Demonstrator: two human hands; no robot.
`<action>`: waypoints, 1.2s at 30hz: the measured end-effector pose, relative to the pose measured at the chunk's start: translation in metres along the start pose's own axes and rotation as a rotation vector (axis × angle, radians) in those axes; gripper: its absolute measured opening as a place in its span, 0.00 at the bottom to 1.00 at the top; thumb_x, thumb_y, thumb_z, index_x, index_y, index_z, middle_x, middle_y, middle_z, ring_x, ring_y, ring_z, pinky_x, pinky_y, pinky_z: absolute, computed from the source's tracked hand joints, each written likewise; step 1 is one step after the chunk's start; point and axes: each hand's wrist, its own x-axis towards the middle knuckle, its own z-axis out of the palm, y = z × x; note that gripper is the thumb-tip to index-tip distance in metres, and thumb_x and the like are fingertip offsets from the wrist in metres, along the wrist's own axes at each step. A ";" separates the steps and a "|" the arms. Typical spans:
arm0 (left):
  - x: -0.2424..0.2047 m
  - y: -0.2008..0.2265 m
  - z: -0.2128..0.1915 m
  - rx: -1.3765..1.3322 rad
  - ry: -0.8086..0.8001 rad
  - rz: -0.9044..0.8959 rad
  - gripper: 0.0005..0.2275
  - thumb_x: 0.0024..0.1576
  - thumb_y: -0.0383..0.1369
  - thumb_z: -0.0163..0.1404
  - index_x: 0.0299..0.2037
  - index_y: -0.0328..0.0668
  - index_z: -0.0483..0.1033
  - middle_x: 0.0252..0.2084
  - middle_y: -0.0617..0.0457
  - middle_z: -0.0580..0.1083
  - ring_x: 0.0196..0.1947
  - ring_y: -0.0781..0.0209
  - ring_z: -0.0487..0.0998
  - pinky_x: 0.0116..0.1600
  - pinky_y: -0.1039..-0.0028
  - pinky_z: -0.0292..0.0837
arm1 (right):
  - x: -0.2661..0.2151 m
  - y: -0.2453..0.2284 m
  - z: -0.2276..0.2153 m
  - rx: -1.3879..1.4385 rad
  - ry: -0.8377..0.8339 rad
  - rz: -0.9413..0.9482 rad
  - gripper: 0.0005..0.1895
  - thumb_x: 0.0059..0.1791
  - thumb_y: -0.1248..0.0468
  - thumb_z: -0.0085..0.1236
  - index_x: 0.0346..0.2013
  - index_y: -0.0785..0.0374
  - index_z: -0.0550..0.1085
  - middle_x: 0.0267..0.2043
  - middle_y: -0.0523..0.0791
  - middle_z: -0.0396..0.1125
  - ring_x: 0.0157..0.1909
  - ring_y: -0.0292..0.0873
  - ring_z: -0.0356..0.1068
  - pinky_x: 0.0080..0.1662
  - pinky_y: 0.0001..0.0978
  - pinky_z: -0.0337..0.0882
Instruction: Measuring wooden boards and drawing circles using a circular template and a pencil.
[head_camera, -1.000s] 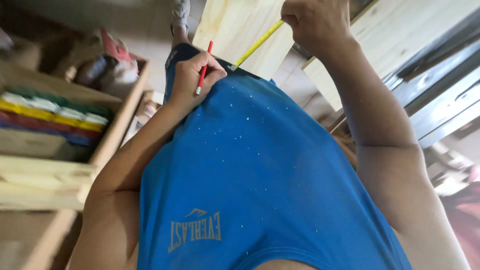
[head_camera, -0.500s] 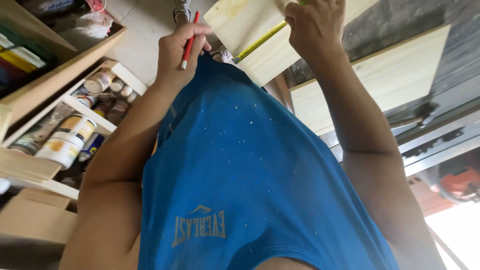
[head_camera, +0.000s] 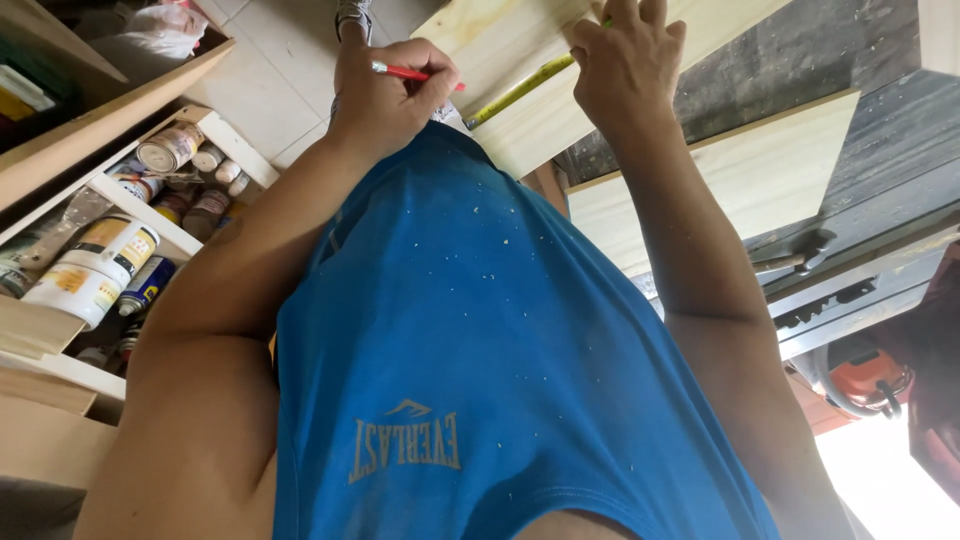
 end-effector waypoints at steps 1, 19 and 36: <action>0.001 0.002 0.000 -0.024 -0.036 -0.037 0.08 0.70 0.30 0.53 0.42 0.35 0.82 0.32 0.49 0.80 0.32 0.57 0.82 0.35 0.73 0.73 | 0.000 -0.001 -0.001 -0.025 0.008 -0.005 0.07 0.51 0.63 0.69 0.43 0.49 0.87 0.55 0.46 0.70 0.54 0.56 0.61 0.38 0.52 0.68; 0.001 -0.008 0.027 -0.082 -0.072 0.051 0.07 0.69 0.29 0.55 0.39 0.33 0.79 0.32 0.46 0.80 0.32 0.52 0.82 0.34 0.71 0.76 | 0.003 0.000 -0.005 -0.103 -0.013 -0.052 0.09 0.51 0.56 0.73 0.46 0.47 0.86 0.62 0.43 0.69 0.56 0.58 0.66 0.38 0.56 0.72; -0.007 -0.025 0.039 0.009 -0.107 0.064 0.04 0.57 0.21 0.58 0.33 0.39 0.77 0.30 0.50 0.78 0.31 0.56 0.78 0.35 0.68 0.73 | 0.004 0.000 0.001 -0.089 -0.054 -0.031 0.10 0.52 0.57 0.72 0.48 0.47 0.86 0.65 0.43 0.68 0.59 0.56 0.65 0.42 0.58 0.72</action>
